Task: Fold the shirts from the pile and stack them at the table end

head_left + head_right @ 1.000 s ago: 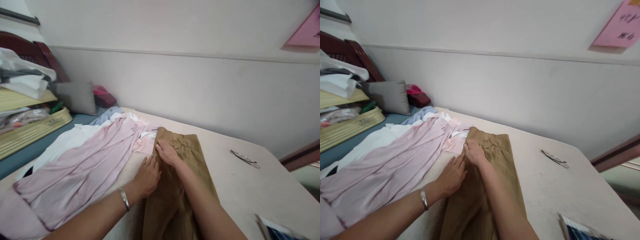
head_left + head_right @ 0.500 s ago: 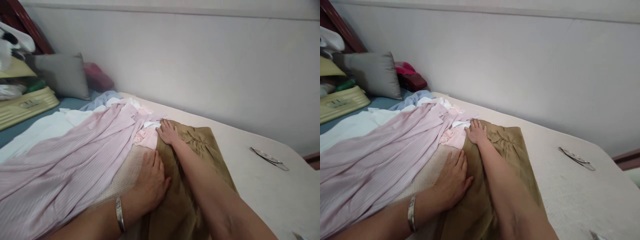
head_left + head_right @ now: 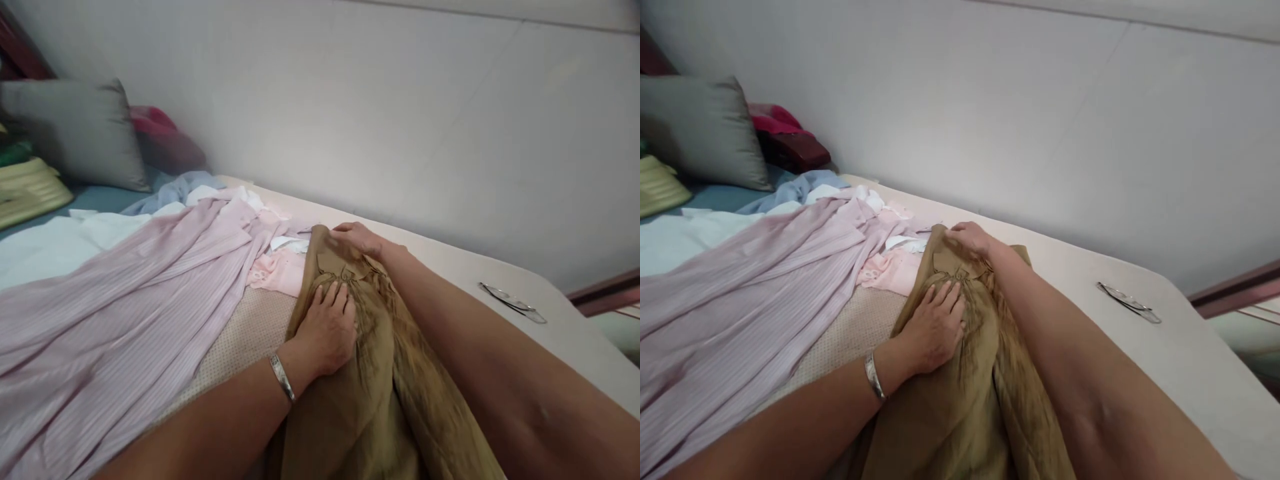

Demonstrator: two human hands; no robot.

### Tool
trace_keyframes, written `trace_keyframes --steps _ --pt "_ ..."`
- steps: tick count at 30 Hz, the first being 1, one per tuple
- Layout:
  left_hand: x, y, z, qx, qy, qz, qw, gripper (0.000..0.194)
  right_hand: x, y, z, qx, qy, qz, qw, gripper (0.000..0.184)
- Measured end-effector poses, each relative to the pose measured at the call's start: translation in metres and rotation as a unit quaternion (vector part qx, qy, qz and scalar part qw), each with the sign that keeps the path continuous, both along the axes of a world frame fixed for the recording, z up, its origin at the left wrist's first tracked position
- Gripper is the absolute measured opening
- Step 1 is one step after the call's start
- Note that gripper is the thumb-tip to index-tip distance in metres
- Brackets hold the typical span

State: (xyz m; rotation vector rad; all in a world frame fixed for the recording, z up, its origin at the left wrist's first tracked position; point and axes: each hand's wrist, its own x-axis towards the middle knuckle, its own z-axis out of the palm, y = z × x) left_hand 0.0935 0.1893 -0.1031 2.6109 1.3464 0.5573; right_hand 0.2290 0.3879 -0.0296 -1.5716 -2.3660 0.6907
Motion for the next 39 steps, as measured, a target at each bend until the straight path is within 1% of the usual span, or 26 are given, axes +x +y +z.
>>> trace_keyframes --steps 2,4,6,8,9,11,13,14,15,16,17,18,19,20,21,22,23,25,27,29,31,33,35,36,38,39 --pt "-0.002 0.000 -0.001 -0.005 0.003 0.000 1.000 0.055 0.018 0.005 -0.006 0.030 -0.047 -0.056 0.997 0.059" --pt "-0.002 0.001 0.000 -0.005 0.003 0.001 1.000 0.056 0.029 0.006 -0.019 0.067 -0.119 -0.105 0.985 0.067" --pt "-0.003 0.002 0.002 -0.008 0.000 0.001 1.000 0.056 0.034 0.004 -0.034 0.118 -0.174 -0.124 0.970 0.073" --pt "-0.003 0.002 0.006 -0.012 -0.011 0.002 1.000 0.054 0.035 0.003 -0.047 0.164 -0.193 -0.126 0.959 0.073" --pt "-0.002 0.001 0.009 -0.012 -0.025 0.003 1.000 0.053 0.035 0.004 -0.051 0.174 -0.192 -0.127 0.957 0.073" --pt "0.002 -0.001 0.018 -0.007 -0.084 -0.010 0.996 0.051 0.035 0.007 -0.057 0.171 -0.185 -0.126 0.960 0.072" --pt "0.009 -0.004 0.029 -0.028 -0.192 -0.047 0.980 0.051 0.037 0.011 -0.058 0.167 -0.184 -0.115 0.962 0.071" --pt "0.013 -0.005 0.033 -0.064 -0.259 -0.061 0.962 0.049 0.038 0.013 -0.059 0.175 -0.184 -0.108 0.961 0.070" --pt "0.017 -0.005 0.035 -0.120 -0.329 -0.065 0.934 0.046 0.039 0.015 -0.059 0.191 -0.179 -0.104 0.960 0.070" --pt "0.021 -0.005 0.036 -0.194 -0.398 -0.053 0.895 0.040 0.039 0.018 -0.059 0.207 -0.171 -0.104 0.958 0.071" --pt "0.024 -0.003 0.035 -0.277 -0.465 -0.029 0.840 0.035 0.039 0.020 -0.059 0.218 -0.162 -0.106 0.957 0.072" --pt "0.025 0.000 0.033 -0.359 -0.526 0.004 0.771 0.032 0.038 0.022 -0.060 0.221 -0.152 -0.110 0.957 0.073" --pt "0.025 0.003 0.031 -0.429 -0.579 0.037 0.692 0.031 0.036 0.024 -0.061 0.215 -0.145 -0.114 0.959 0.074" --pt "0.023 0.007 0.028 -0.484 -0.619 0.064 0.616 0.032 0.033 0.026 -0.061 0.201 -0.141 -0.116 0.962 0.074" --pt "0.020 0.011 0.026 -0.522 -0.647 0.083 0.550 0.033 0.030 0.027 -0.062 0.187 -0.140 -0.117 0.965 0.072" --pt "0.017 0.014 0.025 -0.548 -0.664 0.096 0.500 0.035 0.027 0.028 -0.063 0.175 -0.144 -0.118 0.967 0.071" --pt "0.013 0.017 0.025 -0.566 -0.671 0.103 0.468 0.037 0.023 0.028 -0.064 0.169 -0.150 -0.119 0.967 0.069" --pt "0.006 0.021 0.026 -0.586 -0.675 0.105 0.436 0.042 0.016 0.025 -0.067 0.172 -0.176 -0.122 0.962 0.064" --pt "0.002 0.023 0.026 -0.592 -0.683 0.096 0.417 0.050 0.011 0.020 -0.067 0.186 -0.206 -0.125 0.953 0.061" --pt "0.000 0.024 0.023 -0.591 -0.694 0.079 0.403 0.063 0.008 0.012 -0.062 0.201 -0.228 -0.121 0.945 0.060" --pt "-0.002 0.026 0.019 -0.593 -0.700 0.067 0.392 0.075 0.007 0.002 -0.049 0.215 -0.239 -0.115 0.940 0.059" --pt "-0.004 0.030 0.016 -0.598 -0.701 0.061 0.384 0.085 0.008 -0.014 -0.028 0.239 -0.244 -0.115 0.933 0.057" --pt "-0.008 0.033 0.014 -0.602 -0.702 0.058 0.376 0.093 0.009 -0.038 -0.003 0.273 -0.242 -0.112 0.924 0.055" --pt "-0.011 0.035 0.014 -0.604 -0.703 0.055 0.372 0.098 0.008 -0.055 0.007 0.292 -0.239 -0.107 0.920 0.055" --pt "-0.019 0.037 0.017 -0.613 -0.700 0.052 0.362 0.105 0.004 -0.099 0.020 0.320 -0.224 -0.075 0.917 0.054" --pt "-0.022 0.037 0.019 -0.618 -0.700 0.049 0.356 0.105 0.002 -0.125 0.021 0.324 -0.215 -0.055 0.920 0.053"
